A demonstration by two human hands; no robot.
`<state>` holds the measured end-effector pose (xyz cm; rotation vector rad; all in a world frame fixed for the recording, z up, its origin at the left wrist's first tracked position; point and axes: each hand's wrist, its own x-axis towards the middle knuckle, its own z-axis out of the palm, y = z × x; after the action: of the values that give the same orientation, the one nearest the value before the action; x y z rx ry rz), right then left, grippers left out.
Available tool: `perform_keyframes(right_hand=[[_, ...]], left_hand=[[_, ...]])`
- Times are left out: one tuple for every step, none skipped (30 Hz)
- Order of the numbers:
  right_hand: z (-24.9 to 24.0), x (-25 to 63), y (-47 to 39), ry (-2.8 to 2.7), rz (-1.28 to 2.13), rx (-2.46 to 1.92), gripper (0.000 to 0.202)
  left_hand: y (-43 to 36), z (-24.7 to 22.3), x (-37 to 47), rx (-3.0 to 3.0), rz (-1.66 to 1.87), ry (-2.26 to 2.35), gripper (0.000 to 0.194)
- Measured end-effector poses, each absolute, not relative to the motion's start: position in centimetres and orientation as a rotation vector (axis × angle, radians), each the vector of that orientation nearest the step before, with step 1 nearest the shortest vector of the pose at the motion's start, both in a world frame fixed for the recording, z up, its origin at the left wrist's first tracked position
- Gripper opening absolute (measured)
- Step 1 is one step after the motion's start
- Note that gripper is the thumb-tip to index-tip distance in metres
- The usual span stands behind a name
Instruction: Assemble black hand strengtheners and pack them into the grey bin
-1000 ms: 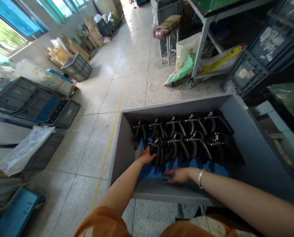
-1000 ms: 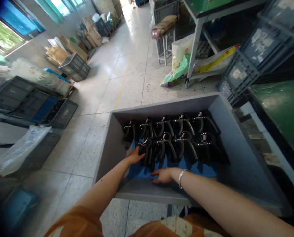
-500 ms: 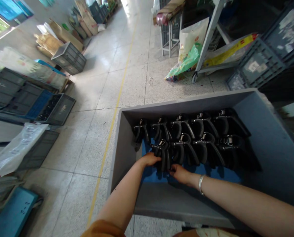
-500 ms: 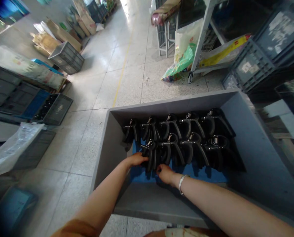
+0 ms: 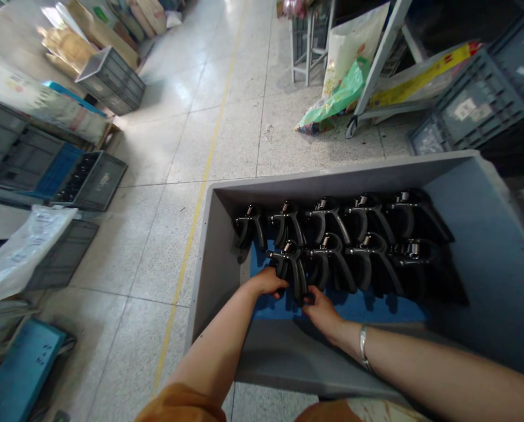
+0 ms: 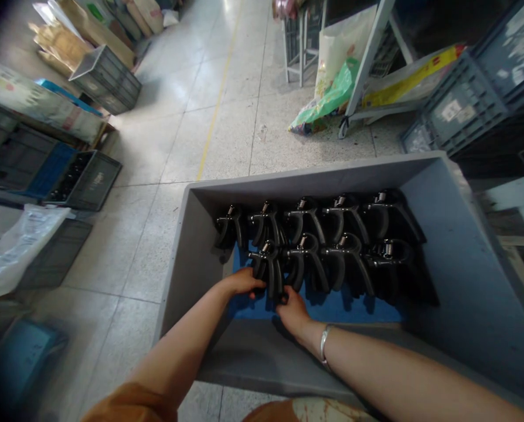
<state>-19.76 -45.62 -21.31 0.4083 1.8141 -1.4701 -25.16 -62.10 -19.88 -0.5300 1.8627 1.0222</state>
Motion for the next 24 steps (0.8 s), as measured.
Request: perform_keyframes(right_hand=[[-21.4,-19.6,-45.5,1.824,-1.435,0.434,0.037],[-21.6,-19.5,-45.4,1.824,-1.402,0.455,0.034],[-21.8,-19.5,-45.2,1.811,-1.376,0.467,0.031],[-21.9,-19.5,-45.0,1.784,-1.36,0.466,0.028],[-22.1,-19.6,-44.9,1.747,-1.358,0.453,0.025],[-22.2,-19.8,-44.7,1.705,-1.37,0.432,0.022],[-22.2,-19.9,-44.7,1.662,-1.394,0.405,0.02],[-22.2,-20.1,-44.7,1.624,-1.428,0.381,0.018],[-22.1,-20.3,-44.8,1.593,-1.468,0.36,0.018],[-22.1,-20.4,-44.9,1.568,-1.509,0.344,0.019],[-22.0,-20.5,-45.1,1.548,-1.548,0.332,0.023],[-21.9,-20.5,-45.4,1.534,-1.582,0.321,0.026],[-21.7,-20.5,-45.5,1.522,-1.607,0.31,0.03],[-21.6,-20.5,-45.7,1.514,-1.622,0.298,0.032],[-21.6,-20.5,-45.7,1.508,-1.624,0.283,0.033],[-21.5,-20.6,-45.6,1.506,-1.615,0.265,0.033],[-21.5,-20.7,-45.5,1.507,-1.594,0.245,0.033],[-21.4,-20.8,-45.3,1.509,-1.56,0.223,0.033],[-21.4,-20.9,-45.1,1.514,-1.512,0.2,0.032],[-21.4,-21.0,-45.0,1.518,-1.452,0.175,0.031],[-21.3,-21.1,-44.9,1.519,-1.383,0.148,0.028],[-21.3,-21.1,-44.9,1.519,-1.31,0.118,0.025],[-21.3,-21.1,-45.0,1.517,-1.248,0.09,0.023],[-21.2,-21.2,-45.3,1.52,-1.18,0.053,0.023]], left_hand=[[-62.1,-19.9,-25.2,-0.536,1.016,1.855,0.012],[-62.0,-19.9,-25.2,-0.545,1.012,1.846,0.011],[-61.9,-19.9,-25.2,-0.555,1.01,1.837,0.01],[-61.8,-19.8,-25.3,-0.567,1.009,1.826,0.01],[-61.7,-19.6,-25.3,-0.578,1.008,1.816,0.011],[-61.6,-19.5,-25.3,-0.586,1.007,1.805,0.013],[-61.5,-19.3,-25.4,-0.592,1.007,1.796,0.015],[-61.4,-19.2,-25.4,-0.596,1.006,1.79,0.017],[-61.3,-19.1,-25.4,-0.598,1.004,1.788,0.017],[-61.4,-19.0,-25.5,-0.599,1.005,1.792,0.017],[-61.4,-19.0,-25.5,-0.599,1.007,1.802,0.016],[-61.5,-18.9,-25.6,-0.598,1.012,1.814,0.016],[-61.6,-18.9,-25.6,-0.597,1.018,1.825,0.017],[-61.7,-19.0,-25.6,-0.594,1.025,1.834,0.019],[-61.8,-19.0,-25.6,-0.591,1.03,1.84,0.021],[-61.8,-19.0,-25.6,-0.589,1.033,1.842,0.023],[-61.9,-19.1,-25.6,-0.586,1.032,1.844,0.025],[-61.9,-19.1,-25.6,-0.584,1.029,1.845,0.026],[-61.8,-19.1,-25.6,-0.581,1.021,1.846,0.027],[-61.7,-19.1,-25.6,-0.577,1.009,1.846,0.027],[-61.7,-19.1,-25.6,-0.573,0.993,1.847,0.027],[-61.6,-19.1,-25.7,-0.567,0.972,1.85,0.027],[-61.6,-19.1,-25.7,-0.561,0.948,1.856,0.027],[-61.6,-19.1,-25.7,-0.552,0.921,1.866,0.029]])
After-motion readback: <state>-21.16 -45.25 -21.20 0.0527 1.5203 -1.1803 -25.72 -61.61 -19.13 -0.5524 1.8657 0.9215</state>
